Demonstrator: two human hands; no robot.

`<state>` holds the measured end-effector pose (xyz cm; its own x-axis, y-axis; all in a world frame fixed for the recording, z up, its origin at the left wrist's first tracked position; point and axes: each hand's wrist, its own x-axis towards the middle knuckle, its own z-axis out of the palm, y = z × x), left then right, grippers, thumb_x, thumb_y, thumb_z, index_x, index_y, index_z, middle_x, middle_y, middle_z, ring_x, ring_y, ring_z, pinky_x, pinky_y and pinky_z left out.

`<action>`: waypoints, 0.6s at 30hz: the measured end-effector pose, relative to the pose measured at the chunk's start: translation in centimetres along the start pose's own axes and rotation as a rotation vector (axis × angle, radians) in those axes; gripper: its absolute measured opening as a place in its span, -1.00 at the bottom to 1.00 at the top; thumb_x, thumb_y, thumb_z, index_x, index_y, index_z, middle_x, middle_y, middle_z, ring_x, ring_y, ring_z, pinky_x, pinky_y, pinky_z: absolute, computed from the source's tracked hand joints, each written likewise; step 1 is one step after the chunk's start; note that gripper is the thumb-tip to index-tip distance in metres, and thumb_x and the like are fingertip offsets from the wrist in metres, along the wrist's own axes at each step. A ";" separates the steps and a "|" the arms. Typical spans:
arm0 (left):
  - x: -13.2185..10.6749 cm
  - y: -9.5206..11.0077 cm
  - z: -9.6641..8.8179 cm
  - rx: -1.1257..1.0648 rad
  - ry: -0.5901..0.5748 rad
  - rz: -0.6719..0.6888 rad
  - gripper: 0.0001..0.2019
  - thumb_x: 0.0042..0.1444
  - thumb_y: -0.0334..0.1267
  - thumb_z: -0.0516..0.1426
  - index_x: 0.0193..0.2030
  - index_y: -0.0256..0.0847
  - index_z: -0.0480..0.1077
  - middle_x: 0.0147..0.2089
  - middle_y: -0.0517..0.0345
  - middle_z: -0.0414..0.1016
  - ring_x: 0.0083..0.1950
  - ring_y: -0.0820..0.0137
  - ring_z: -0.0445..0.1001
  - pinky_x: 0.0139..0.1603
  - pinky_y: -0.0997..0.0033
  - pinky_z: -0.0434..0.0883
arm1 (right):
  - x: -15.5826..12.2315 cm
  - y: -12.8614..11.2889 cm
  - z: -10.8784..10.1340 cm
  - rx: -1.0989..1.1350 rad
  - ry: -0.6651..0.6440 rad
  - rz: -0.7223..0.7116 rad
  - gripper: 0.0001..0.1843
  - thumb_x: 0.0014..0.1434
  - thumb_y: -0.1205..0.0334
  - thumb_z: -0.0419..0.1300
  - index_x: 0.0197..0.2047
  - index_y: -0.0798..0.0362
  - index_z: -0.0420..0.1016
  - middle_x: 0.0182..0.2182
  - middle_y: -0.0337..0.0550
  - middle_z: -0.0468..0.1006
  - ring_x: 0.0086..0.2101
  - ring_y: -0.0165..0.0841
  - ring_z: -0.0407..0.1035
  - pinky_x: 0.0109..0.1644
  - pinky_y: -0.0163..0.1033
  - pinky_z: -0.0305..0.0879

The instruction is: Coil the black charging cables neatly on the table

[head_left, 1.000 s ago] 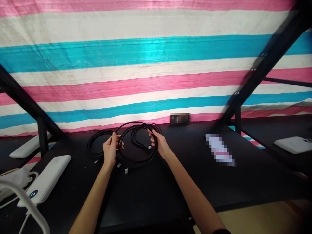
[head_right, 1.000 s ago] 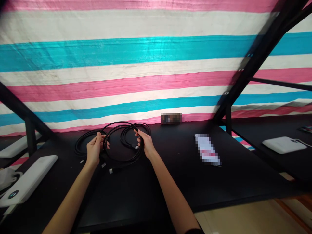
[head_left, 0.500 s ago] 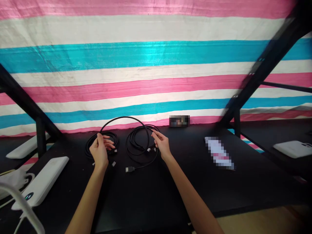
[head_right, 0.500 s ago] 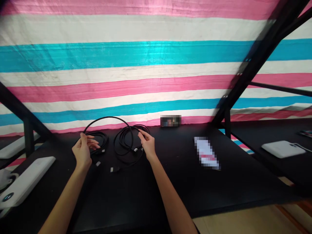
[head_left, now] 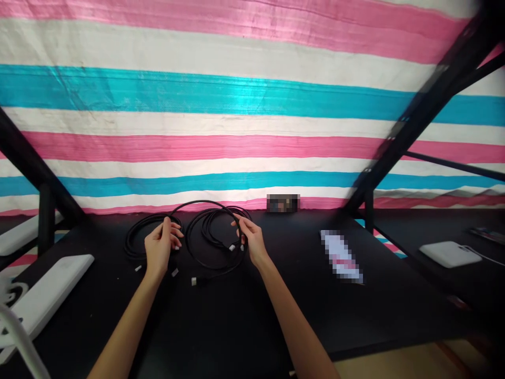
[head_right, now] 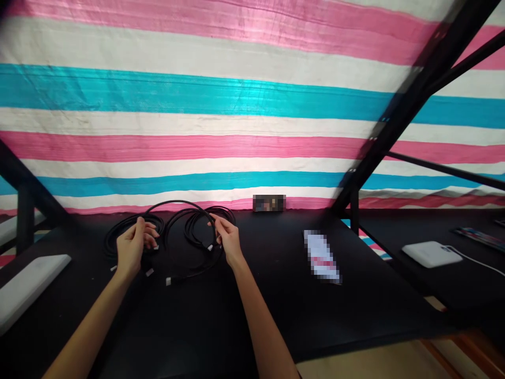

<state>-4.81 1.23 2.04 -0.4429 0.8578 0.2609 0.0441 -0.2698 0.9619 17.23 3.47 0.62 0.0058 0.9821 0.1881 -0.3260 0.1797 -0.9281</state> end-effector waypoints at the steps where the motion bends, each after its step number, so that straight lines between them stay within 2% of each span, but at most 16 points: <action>1: -0.1 -0.1 0.1 0.032 -0.029 0.000 -0.63 0.07 0.03 0.07 -0.48 -0.28 0.38 -0.59 0.17 0.42 -0.71 0.54 0.28 -0.72 0.57 0.15 | -0.1 -0.1 0.0 0.017 -0.014 0.009 -0.61 -0.01 0.02 0.24 -0.14 0.02 0.58 -0.38 -0.16 0.51 -0.59 -0.57 0.11 -0.65 -0.44 -0.04; 6: -0.6 0.3 0.4 0.163 -0.091 0.025 -0.72 -0.01 -0.06 0.17 -0.51 -0.26 0.43 -0.68 0.22 0.32 -0.69 0.55 0.23 -0.67 0.57 0.17 | -0.4 -0.8 0.2 0.133 -0.066 0.140 -0.67 -0.07 0.09 0.29 -0.21 0.01 0.61 -0.39 -0.16 0.52 -0.54 -0.52 0.18 -0.62 -0.45 0.01; 11: -1.1 1.0 0.9 0.068 -0.024 0.066 -0.76 -0.10 -0.12 0.24 -0.38 -0.26 0.42 -0.58 0.24 0.36 -0.69 0.56 0.23 -0.69 0.56 0.16 | -0.6 -1.1 0.0 0.197 -0.117 0.252 -0.68 -0.13 0.14 0.32 -0.24 0.02 0.61 -0.43 -0.17 0.50 -0.50 -0.48 0.26 -0.60 -0.45 0.01; 18: -1.5 0.9 1.6 0.041 -0.139 0.013 -0.67 -0.11 -0.12 0.25 -0.22 -0.27 0.41 -0.73 0.35 0.25 -0.72 0.57 0.15 -0.71 0.59 0.11 | -0.7 -1.1 -0.2 0.305 -0.253 0.277 -0.68 -0.09 0.15 0.33 -0.21 0.04 0.58 -0.61 -0.32 0.31 -0.63 -0.58 0.06 -0.61 -0.43 -0.05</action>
<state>-2.70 0.33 2.67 -0.3136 0.9076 0.2793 0.0870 -0.2654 0.9602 17.80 2.58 1.39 -0.3382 0.9395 0.0543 -0.5452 -0.1486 -0.8251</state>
